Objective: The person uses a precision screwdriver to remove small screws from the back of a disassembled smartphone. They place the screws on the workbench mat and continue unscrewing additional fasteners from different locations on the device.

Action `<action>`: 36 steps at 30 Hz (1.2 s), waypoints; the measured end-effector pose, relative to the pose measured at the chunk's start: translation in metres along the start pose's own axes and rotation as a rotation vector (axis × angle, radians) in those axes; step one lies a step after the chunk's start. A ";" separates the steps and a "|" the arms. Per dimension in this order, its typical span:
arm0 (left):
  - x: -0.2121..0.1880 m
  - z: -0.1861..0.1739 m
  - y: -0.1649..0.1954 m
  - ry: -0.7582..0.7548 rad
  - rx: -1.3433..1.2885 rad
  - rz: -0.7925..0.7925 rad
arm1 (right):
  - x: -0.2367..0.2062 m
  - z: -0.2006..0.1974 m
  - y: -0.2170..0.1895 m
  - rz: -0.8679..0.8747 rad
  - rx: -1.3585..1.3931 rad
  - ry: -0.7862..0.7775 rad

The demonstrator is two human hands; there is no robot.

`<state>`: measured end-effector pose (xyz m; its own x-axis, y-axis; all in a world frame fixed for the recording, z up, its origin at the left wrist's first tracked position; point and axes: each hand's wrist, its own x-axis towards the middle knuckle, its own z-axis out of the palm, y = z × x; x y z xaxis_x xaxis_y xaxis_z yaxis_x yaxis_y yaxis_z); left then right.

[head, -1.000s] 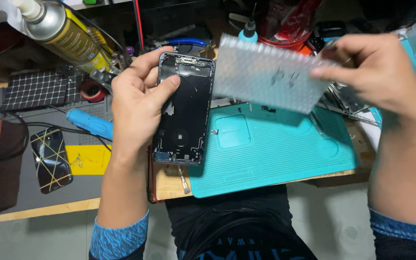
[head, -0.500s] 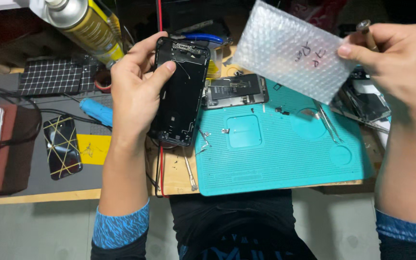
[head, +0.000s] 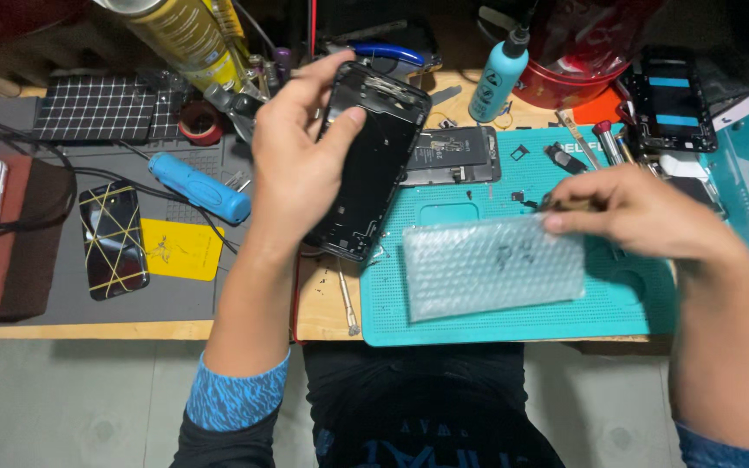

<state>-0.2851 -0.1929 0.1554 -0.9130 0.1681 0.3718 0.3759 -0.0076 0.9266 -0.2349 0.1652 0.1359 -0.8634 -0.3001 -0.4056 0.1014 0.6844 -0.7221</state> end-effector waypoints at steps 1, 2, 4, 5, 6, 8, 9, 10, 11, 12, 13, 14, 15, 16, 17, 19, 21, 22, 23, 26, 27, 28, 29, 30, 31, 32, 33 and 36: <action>-0.001 0.002 -0.001 -0.004 0.015 -0.004 | 0.002 0.007 -0.003 0.005 -0.002 -0.035; -0.002 0.004 -0.001 -0.007 0.031 -0.008 | 0.002 0.011 -0.005 0.009 -0.005 -0.071; -0.003 0.005 0.001 -0.015 0.050 -0.009 | 0.000 0.017 -0.011 0.063 -0.019 -0.071; -0.003 0.005 0.002 -0.019 0.059 -0.009 | -0.001 0.019 -0.014 0.089 -0.027 -0.070; -0.003 0.005 0.004 -0.021 0.064 -0.002 | -0.002 0.020 -0.016 0.088 -0.027 -0.075; -0.001 0.004 0.007 -0.025 0.072 0.012 | -0.005 0.018 -0.022 0.089 -0.029 -0.084; -0.001 0.004 0.008 -0.030 0.064 0.022 | -0.006 0.018 -0.025 0.115 -0.053 -0.072; -0.001 0.003 0.009 -0.036 0.055 0.030 | -0.008 0.018 -0.027 0.143 -0.077 -0.059; -0.002 0.003 0.010 -0.042 0.045 0.036 | -0.009 0.018 -0.030 0.171 -0.100 -0.048; -0.002 0.003 0.011 -0.042 0.058 0.036 | -0.011 0.019 -0.032 0.192 -0.148 -0.041; -0.002 0.003 0.012 -0.042 0.071 0.036 | -0.012 0.019 -0.034 0.211 -0.196 -0.033; -0.003 0.002 0.013 -0.042 0.085 0.034 | -0.013 0.020 -0.036 0.231 -0.243 -0.027; -0.003 0.001 0.013 -0.039 0.124 0.041 | -0.014 0.021 -0.038 0.200 -0.270 -0.012; -0.003 0.000 0.014 -0.036 0.164 0.050 | -0.015 0.021 -0.039 0.167 -0.297 0.006; -0.003 0.000 0.014 -0.034 0.203 0.060 | -0.016 0.021 -0.041 0.135 -0.324 0.024; -0.004 0.001 0.013 -0.030 0.136 0.032 | -0.015 0.022 -0.043 0.141 -0.369 0.030; -0.003 0.003 0.012 -0.031 0.096 0.019 | -0.016 0.020 -0.046 0.079 -0.408 0.075; -0.003 0.005 0.011 -0.034 0.091 0.017 | -0.018 0.019 -0.047 0.014 -0.423 0.115; -0.003 0.007 0.009 -0.036 0.086 0.016 | -0.018 0.018 -0.048 -0.051 -0.439 0.156; 0.000 0.018 0.005 -0.059 -0.068 -0.079 | -0.019 0.020 -0.051 -0.027 -0.185 0.336; -0.002 0.023 0.004 -0.062 -0.137 -0.125 | -0.018 0.023 -0.053 -0.060 -0.060 0.367; -0.005 0.029 0.003 -0.067 -0.207 -0.168 | -0.015 0.027 -0.054 -0.094 0.064 0.399; -0.007 0.035 0.002 -0.072 -0.277 -0.212 | -0.013 0.031 -0.055 -0.128 0.188 0.431; -0.008 0.043 0.001 -0.079 -0.377 -0.215 | -0.010 0.034 -0.056 -0.172 0.251 0.425; -0.009 0.050 -0.001 -0.085 -0.476 -0.218 | -0.007 0.038 -0.057 -0.217 0.314 0.417; -0.011 0.055 -0.002 -0.089 -0.573 -0.223 | -0.006 0.040 -0.057 -0.261 0.378 0.406; -0.013 0.059 -0.003 -0.093 -0.569 -0.230 | -0.006 0.042 -0.057 -0.286 0.404 0.404; -0.016 0.066 -0.006 -0.117 -0.568 -0.243 | -0.005 0.043 -0.057 -0.321 0.435 0.426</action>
<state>-0.2620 -0.1310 0.1403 -0.9263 0.3373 0.1680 -0.0123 -0.4727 0.8811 -0.2149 0.0993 0.1554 -0.9938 -0.0949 0.0574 -0.0796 0.2495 -0.9651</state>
